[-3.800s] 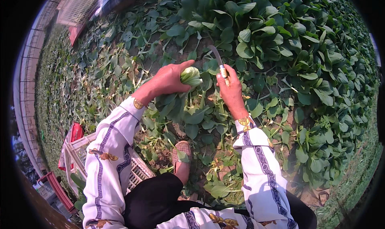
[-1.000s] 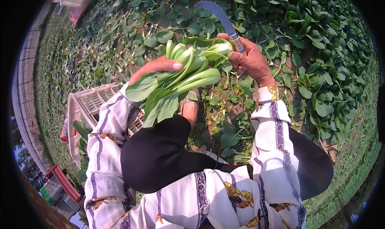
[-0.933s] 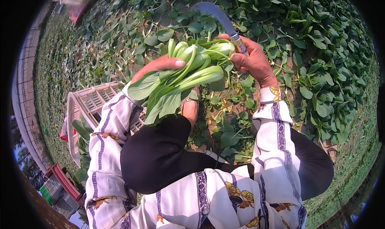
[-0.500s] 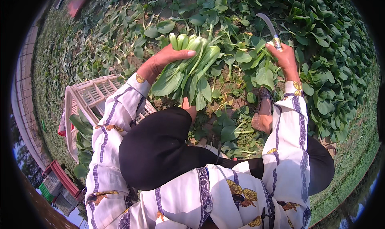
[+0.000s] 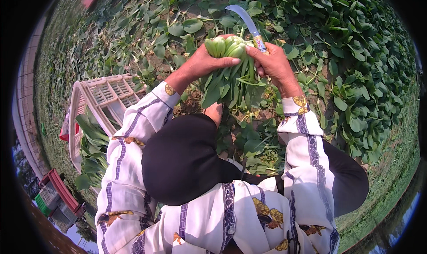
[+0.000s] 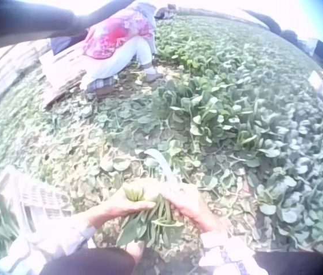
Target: The person harvests leafy green vegetables in a field using a curved knife. They cut the stems, gather the vegetables, and place them into a white plastic crate. The process is repeated throughout the video.
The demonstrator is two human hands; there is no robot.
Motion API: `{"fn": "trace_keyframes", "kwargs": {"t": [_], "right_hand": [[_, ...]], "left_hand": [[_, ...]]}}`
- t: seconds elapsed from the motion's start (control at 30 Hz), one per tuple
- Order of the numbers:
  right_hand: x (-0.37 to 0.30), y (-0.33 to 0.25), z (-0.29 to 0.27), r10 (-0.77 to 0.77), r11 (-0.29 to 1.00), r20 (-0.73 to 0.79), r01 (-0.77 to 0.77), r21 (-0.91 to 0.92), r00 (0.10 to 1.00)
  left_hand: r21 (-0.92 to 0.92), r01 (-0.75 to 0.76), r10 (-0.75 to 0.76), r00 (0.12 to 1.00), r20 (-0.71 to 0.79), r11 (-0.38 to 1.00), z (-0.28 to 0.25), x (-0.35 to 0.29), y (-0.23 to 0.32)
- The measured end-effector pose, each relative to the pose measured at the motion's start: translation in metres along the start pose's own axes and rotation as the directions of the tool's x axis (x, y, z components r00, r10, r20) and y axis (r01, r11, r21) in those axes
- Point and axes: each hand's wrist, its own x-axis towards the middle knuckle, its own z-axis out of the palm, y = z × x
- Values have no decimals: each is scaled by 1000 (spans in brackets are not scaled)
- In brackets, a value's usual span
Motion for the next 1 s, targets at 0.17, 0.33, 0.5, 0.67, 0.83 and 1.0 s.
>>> {"fn": "trace_keyframes", "kwargs": {"t": [0.17, 0.33, 0.5, 0.67, 0.83, 1.0], "right_hand": [[-24, 22, 73, -13, 983, -146, 40, 181, 989], [-58, 28, 121, 57, 966, -143, -18, 259, 988], [-70, 20, 157, -153, 985, -129, 141, -95, 980], [-108, -5, 201, 32, 999, -30, -30, 41, 999], [-184, 11, 278, -15, 988, -123, 33, 152, 992], [-228, 22, 332, 17, 998, -2, -16, 68, 1000]], "left_hand": [[-2, -4, 4, 991, -131, 1000, -16, -61, 3], [54, -92, 97, 989, -111, 994, -27, -125, 11], [153, -141, 171, 964, -205, 978, -40, -165, 12], [384, -155, 253, 942, -219, 910, -52, -230, 44], [351, -207, 327, 886, -329, 913, -49, -321, 55], [371, -277, 428, 795, -430, 887, -44, -415, 63]]}}
